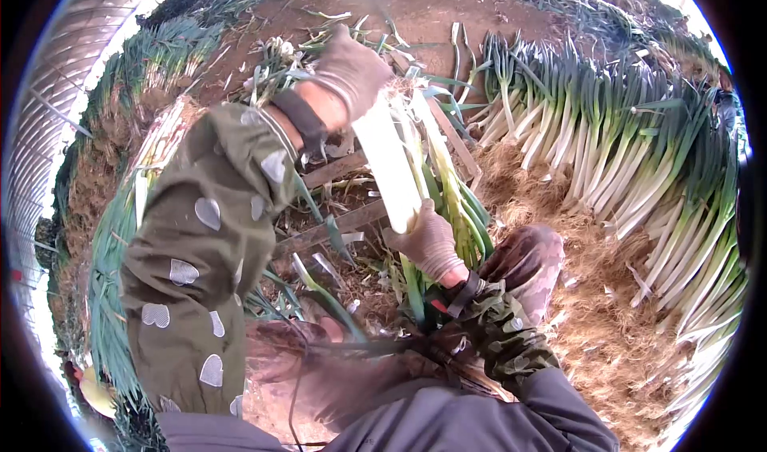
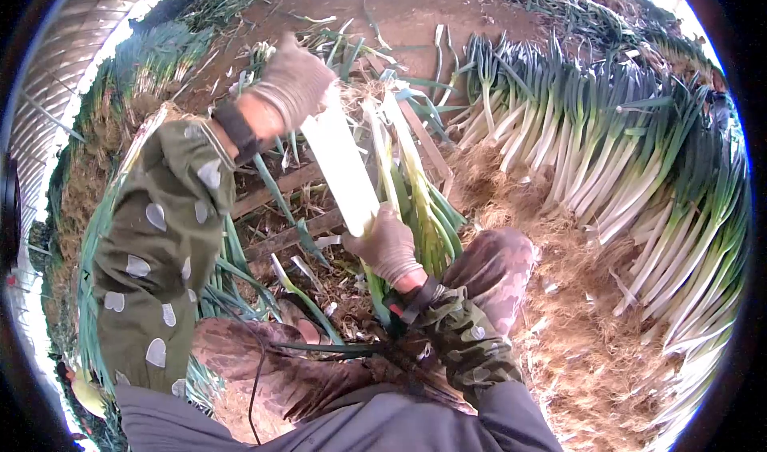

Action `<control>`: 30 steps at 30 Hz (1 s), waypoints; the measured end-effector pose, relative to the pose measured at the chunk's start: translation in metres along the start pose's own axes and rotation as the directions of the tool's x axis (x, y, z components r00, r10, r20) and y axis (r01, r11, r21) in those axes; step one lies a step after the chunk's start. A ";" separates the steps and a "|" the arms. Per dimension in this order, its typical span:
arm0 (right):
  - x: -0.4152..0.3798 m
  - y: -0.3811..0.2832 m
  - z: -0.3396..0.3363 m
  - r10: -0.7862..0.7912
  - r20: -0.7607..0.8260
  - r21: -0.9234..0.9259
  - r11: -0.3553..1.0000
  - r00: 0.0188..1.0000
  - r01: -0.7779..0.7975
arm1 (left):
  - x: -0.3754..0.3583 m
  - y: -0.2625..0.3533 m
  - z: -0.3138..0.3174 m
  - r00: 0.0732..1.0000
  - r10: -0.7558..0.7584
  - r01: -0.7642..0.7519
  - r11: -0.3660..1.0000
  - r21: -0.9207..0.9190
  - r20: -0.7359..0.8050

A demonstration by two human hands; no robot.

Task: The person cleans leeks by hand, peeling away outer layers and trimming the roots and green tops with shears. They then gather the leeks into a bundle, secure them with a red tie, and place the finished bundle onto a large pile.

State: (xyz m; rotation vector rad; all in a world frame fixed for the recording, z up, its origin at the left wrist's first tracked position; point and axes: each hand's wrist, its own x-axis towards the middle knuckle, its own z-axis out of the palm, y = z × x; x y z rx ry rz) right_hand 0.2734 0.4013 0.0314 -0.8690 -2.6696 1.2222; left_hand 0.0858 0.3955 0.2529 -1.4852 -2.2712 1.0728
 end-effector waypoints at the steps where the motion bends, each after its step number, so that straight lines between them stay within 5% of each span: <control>1: -0.005 -0.003 0.000 -0.014 0.014 0.008 1.000 1.000 0.014 | 0.010 -0.016 0.021 0.995 -0.062 0.067 0.996 0.063 -0.083; 2: -0.008 -0.007 -0.001 -0.029 0.026 0.017 0.999 0.999 0.028 | 0.017 -0.040 0.046 0.978 -0.117 0.139 0.983 0.121 -0.170; 4: -0.010 -0.008 -0.003 -0.038 0.033 0.009 0.999 0.999 0.038 | -0.003 -0.102 0.064 0.904 -0.249 0.233 0.968 -0.088 -0.347; 8: -0.010 -0.004 -0.001 -0.050 0.010 0.025 0.998 0.999 0.050 | -0.031 -0.187 0.144 0.775 -0.592 0.601 0.799 -0.036 -0.222; 10: -0.009 -0.002 -0.001 -0.044 0.007 0.023 0.999 0.999 0.043 | -0.050 -0.177 0.174 0.756 -0.655 0.655 0.756 -0.009 -0.001; 12: -0.008 0.000 0.000 -0.054 0.000 0.011 0.998 0.999 0.054 | -0.048 -0.140 0.226 0.824 -0.457 0.532 0.828 -0.177 0.336; 13: -0.007 0.001 0.001 -0.057 -0.003 -0.009 0.998 0.998 0.057 | -0.071 -0.074 0.190 0.870 -0.427 0.481 0.845 -0.235 0.247; 14: -0.007 0.000 0.000 -0.057 -0.006 0.002 0.998 0.998 0.057 | -0.077 -0.036 0.194 0.959 -0.207 0.275 0.840 -0.467 0.194; 16: -0.010 -0.003 -0.004 -0.047 -0.008 0.017 0.999 0.999 0.048 | -0.081 0.049 0.215 0.998 0.069 -0.023 0.244 -0.969 -0.006; 18: -0.012 -0.007 -0.004 -0.078 -0.022 0.033 0.996 0.997 0.079 | -0.086 0.143 0.193 0.982 -0.017 -0.186 -0.246 -0.951 -0.187; 20: -0.013 -0.006 0.002 -0.169 -0.062 0.025 0.985 0.984 0.171 | -0.081 0.177 0.163 0.981 -0.128 -0.193 -0.536 -0.822 -0.147; 21: -0.015 -0.007 0.003 -0.212 -0.081 0.019 0.977 0.974 0.214 | -0.085 0.177 0.139 0.994 -0.110 -0.079 -0.649 -0.757 -0.009; 22: -0.017 -0.010 -0.003 -0.177 -0.044 0.031 0.983 0.983 0.179 | -0.088 0.176 0.126 0.990 -0.073 0.027 -0.748 -0.663 0.123; 25: -0.012 -0.010 -0.010 -0.163 -0.009 -0.030 0.986 0.987 0.163 | -0.075 0.183 0.139 0.964 -0.241 -0.251 -0.709 -0.659 -0.109; 28: -0.022 -0.011 -0.009 -0.122 -0.081 0.182 0.974 0.989 0.135 | -0.069 0.160 0.131 0.942 -0.285 -0.336 -0.776 -0.534 -0.178; 29: -0.021 -0.020 -0.008 0.015 0.013 0.132 0.991 1.000 -0.017 | -0.069 0.152 0.127 0.944 -0.309 -0.317 -0.745 -0.587 -0.117; 30: -0.023 -0.022 -0.008 -0.015 0.031 0.078 0.997 0.999 0.013 | -0.075 0.151 0.122 0.951 -0.309 -0.270 -0.770 -0.579 -0.032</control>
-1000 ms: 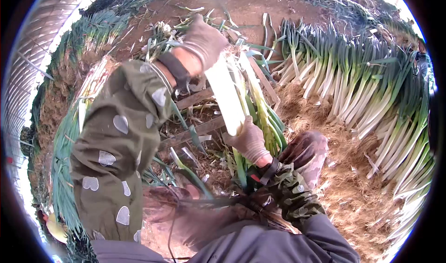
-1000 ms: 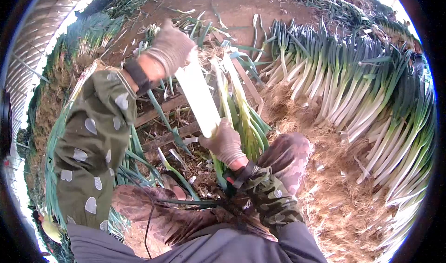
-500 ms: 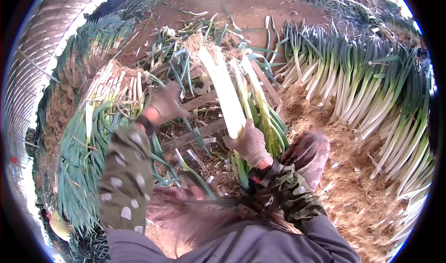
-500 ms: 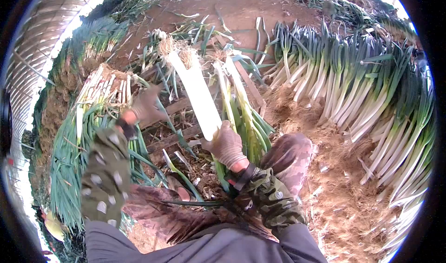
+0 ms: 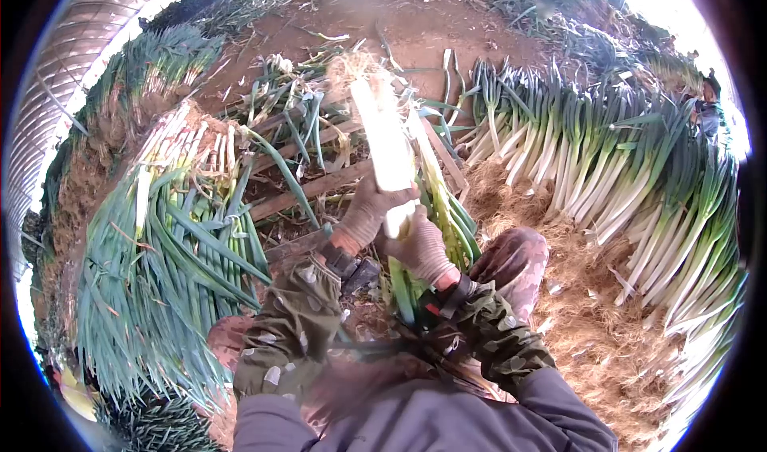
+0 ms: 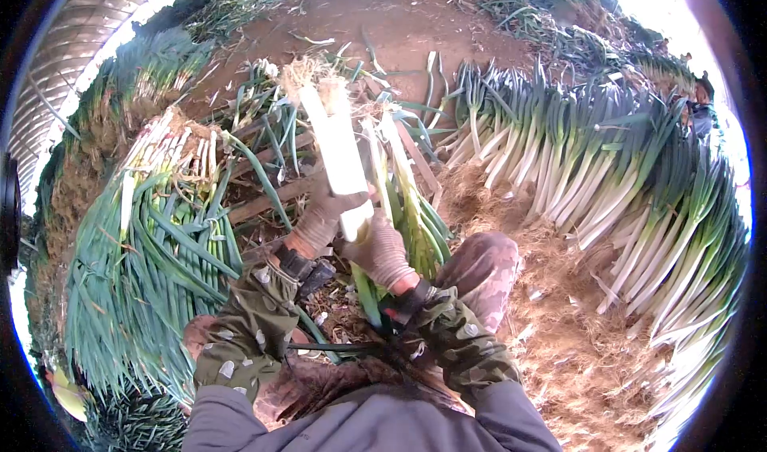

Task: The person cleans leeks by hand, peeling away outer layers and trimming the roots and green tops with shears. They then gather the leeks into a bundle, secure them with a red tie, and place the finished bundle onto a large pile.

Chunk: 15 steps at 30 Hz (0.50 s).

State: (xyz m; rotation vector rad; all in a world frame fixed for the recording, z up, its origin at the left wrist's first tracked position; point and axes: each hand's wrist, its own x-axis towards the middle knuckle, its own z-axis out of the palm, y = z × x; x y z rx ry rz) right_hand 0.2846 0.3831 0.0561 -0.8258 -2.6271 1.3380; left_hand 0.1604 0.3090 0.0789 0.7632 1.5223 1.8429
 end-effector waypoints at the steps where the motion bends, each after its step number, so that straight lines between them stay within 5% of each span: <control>1: 0.008 0.017 0.014 -0.241 0.076 -0.239 0.938 0.968 0.252 | -0.003 0.000 -0.004 0.998 -0.008 0.004 0.998 -0.056 -0.065; 3: 0.032 0.055 0.033 -0.378 0.215 0.274 0.909 0.901 0.316 | 0.000 0.009 -0.012 0.992 -0.109 0.095 0.978 -0.185 -0.067; 5: 0.027 0.035 0.017 -0.393 0.150 0.842 0.532 0.907 0.092 | -0.005 0.026 -0.027 0.986 -0.163 0.164 0.952 -0.257 0.025; 9: 0.024 -0.005 -0.010 -0.474 0.047 0.417 0.809 0.879 0.414 | -0.010 0.074 -0.023 1.000 -0.016 0.009 0.971 -0.239 -0.024; 12: 0.008 -0.022 -0.016 -0.626 -0.134 0.123 0.759 0.768 0.640 | -0.014 0.081 -0.026 0.997 0.081 -0.081 0.948 -0.307 -0.013; 15: 0.004 -0.028 -0.027 -0.661 -0.029 -0.093 0.749 0.750 0.656 | -0.016 0.065 -0.049 0.998 0.049 -0.053 0.988 -0.145 -0.028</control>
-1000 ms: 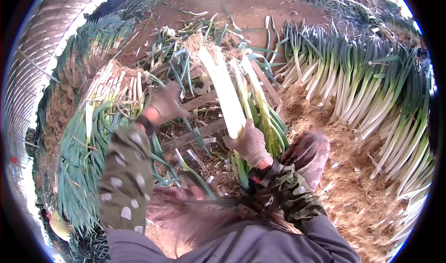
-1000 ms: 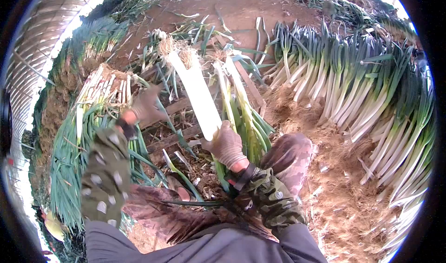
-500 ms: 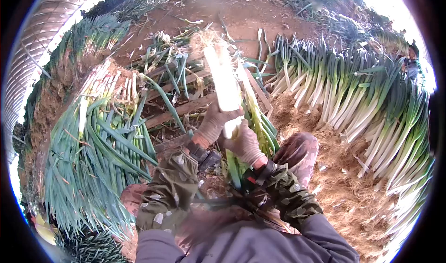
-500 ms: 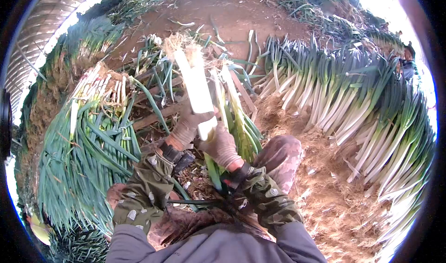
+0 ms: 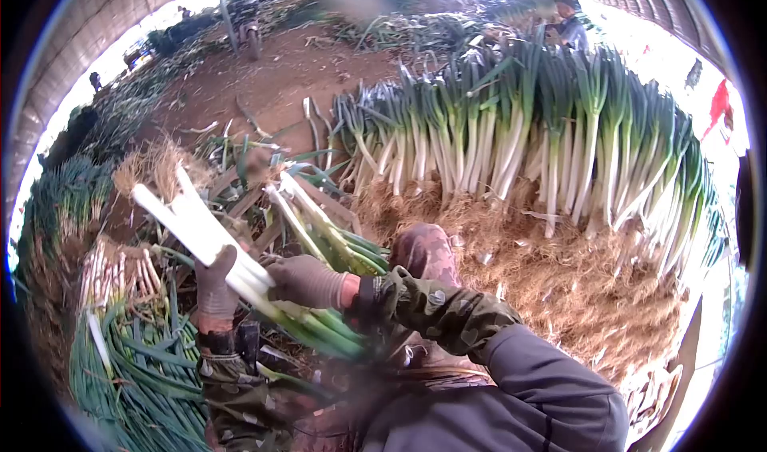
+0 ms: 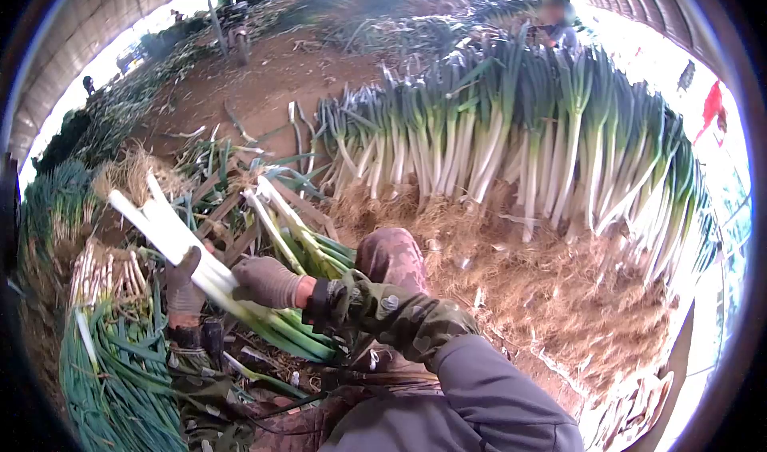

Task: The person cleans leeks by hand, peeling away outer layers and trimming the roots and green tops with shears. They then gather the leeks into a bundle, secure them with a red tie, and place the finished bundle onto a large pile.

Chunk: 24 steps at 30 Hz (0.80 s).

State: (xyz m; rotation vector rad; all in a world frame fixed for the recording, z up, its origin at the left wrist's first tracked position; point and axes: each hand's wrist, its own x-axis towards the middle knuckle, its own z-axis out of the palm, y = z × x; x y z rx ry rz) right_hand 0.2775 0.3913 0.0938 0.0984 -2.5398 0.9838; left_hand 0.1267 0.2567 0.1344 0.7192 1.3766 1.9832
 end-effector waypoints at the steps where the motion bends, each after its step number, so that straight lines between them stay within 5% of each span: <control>1: 0.004 -0.005 -0.011 -0.053 -0.010 -0.096 0.994 0.999 0.052 | 0.003 0.000 -0.007 1.000 -0.016 0.017 0.999 0.047 -0.024; 3: 0.023 -0.033 -0.051 -0.190 -0.173 -0.410 0.906 0.966 0.105 | 0.010 0.012 -0.017 0.998 -0.002 0.006 0.998 0.066 -0.058; 5: 0.056 -0.065 -0.109 -0.624 -0.268 -0.691 0.655 0.734 0.305 | 0.006 0.055 -0.002 1.000 -0.024 0.026 0.997 0.069 -0.017; 8: 0.092 -0.107 -0.162 -0.791 0.027 -0.885 0.265 0.612 0.382 | 0.023 0.081 -0.001 0.995 -0.017 0.001 0.985 0.175 0.093; 13: 0.097 -0.128 -0.199 -0.628 0.486 -0.834 -0.126 0.608 0.537 | -0.012 0.096 0.079 0.890 -0.207 0.133 0.970 0.203 0.406; 17: 0.067 -0.128 -0.219 -0.346 0.656 -0.748 -0.183 0.670 0.638 | -0.025 0.069 0.123 0.731 -0.316 0.243 0.949 0.202 0.604; 19: 0.049 -0.126 -0.235 -0.169 0.699 -0.715 -0.178 0.695 0.676 | -0.017 0.074 0.148 0.766 -0.226 0.061 0.958 0.282 0.602; 20: 0.056 -0.089 -0.252 -0.552 0.618 -0.771 -0.286 0.560 0.569 | -0.020 0.082 0.166 0.811 -0.205 0.037 0.953 0.301 0.548; 21: 0.038 -0.087 -0.279 -0.509 0.550 -0.828 -0.230 0.662 0.511 | 0.024 0.069 0.144 0.745 -0.148 -0.248 0.844 0.476 0.651; 24: -0.028 -0.091 -0.393 -0.312 0.234 -0.956 -0.245 0.921 0.160 | 0.034 0.077 0.142 0.879 0.335 -0.467 0.745 0.477 0.339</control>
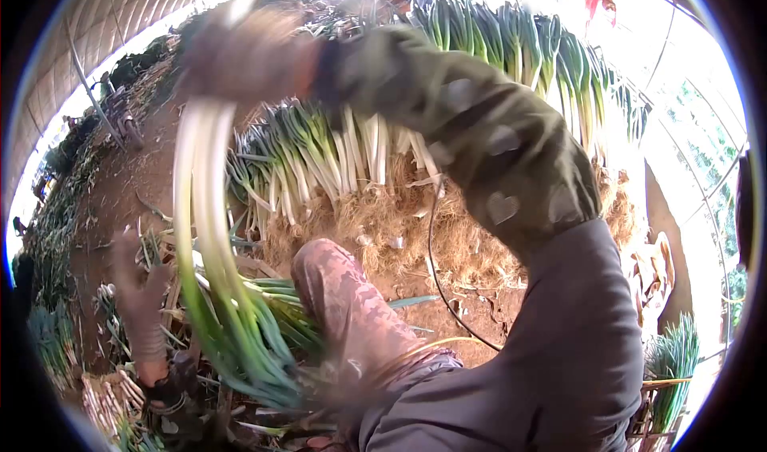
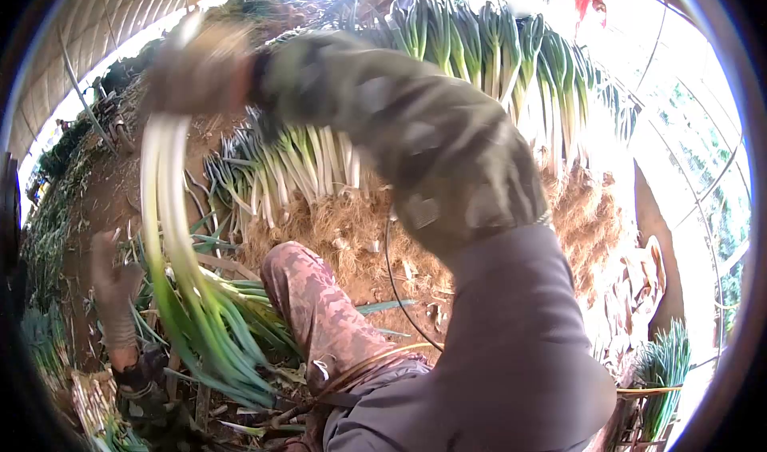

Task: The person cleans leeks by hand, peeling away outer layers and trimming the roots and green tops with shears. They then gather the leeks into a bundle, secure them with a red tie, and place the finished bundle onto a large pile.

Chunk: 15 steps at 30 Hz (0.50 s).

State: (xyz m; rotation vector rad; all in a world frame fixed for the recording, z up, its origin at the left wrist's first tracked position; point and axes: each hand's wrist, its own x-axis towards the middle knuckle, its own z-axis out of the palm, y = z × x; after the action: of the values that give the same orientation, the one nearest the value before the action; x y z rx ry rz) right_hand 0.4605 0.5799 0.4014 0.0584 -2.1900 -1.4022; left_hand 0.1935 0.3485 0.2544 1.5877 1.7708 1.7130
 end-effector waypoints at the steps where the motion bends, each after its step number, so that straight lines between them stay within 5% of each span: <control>1: -0.035 0.032 -0.004 0.120 0.101 -0.084 0.990 0.988 -0.112 | 0.003 -0.008 -0.020 0.990 0.048 -0.042 0.998 0.044 -0.135; 3: -0.118 0.084 -0.008 0.378 0.245 -0.281 0.909 0.893 -0.307 | 0.004 -0.030 -0.061 0.909 0.179 -0.125 0.979 0.163 -0.377; 4: -0.165 0.101 -0.008 0.489 0.260 -0.364 0.848 0.832 -0.385 | 0.001 -0.044 -0.093 0.941 0.043 0.018 0.984 0.176 -0.335; 5: -0.212 0.108 -0.008 0.578 0.243 -0.428 0.785 0.779 -0.448 | -0.005 -0.071 -0.114 0.941 0.051 0.021 0.978 0.208 -0.335; 6: -0.265 0.103 0.001 0.673 0.046 -0.353 0.702 0.738 -0.619 | -0.011 -0.098 -0.135 0.940 0.060 0.024 0.970 0.240 -0.335; 7: -0.320 0.096 0.010 0.808 0.156 -0.429 0.573 0.568 -0.698 | -0.024 -0.138 -0.141 0.908 0.209 -0.102 0.951 0.292 -0.363; 8: -0.350 0.087 0.005 0.950 0.222 -0.397 0.292 0.218 -0.870 | -0.045 -0.181 -0.155 0.924 0.046 0.048 0.971 0.234 -0.380; 11: -0.468 0.032 0.027 0.900 0.225 -0.684 -0.128 -0.374 -0.718 | -0.106 -0.238 -0.158 0.843 -0.456 0.471 0.882 -0.019 -0.286; 12: -0.484 0.006 0.025 0.793 0.245 -0.781 -0.179 -0.557 -0.598 | -0.124 -0.249 -0.150 0.828 -0.474 0.523 0.845 0.109 -0.299; 14: -0.495 -0.021 0.015 0.659 0.260 -0.847 -0.195 -0.705 -0.495 | -0.158 -0.270 -0.137 0.802 -0.536 0.592 0.774 0.227 -0.264; 15: -0.496 -0.025 0.005 0.720 0.296 -0.760 -0.221 -0.628 -0.612 | -0.166 -0.268 -0.128 0.786 -0.581 0.618 0.754 0.225 -0.212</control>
State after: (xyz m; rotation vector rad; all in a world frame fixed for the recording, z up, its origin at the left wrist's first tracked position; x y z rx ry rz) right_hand 0.8775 0.7277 0.1748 -2.5126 -1.3040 -0.2074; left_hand 0.0223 0.2140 -0.0076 0.8185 2.3414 1.3035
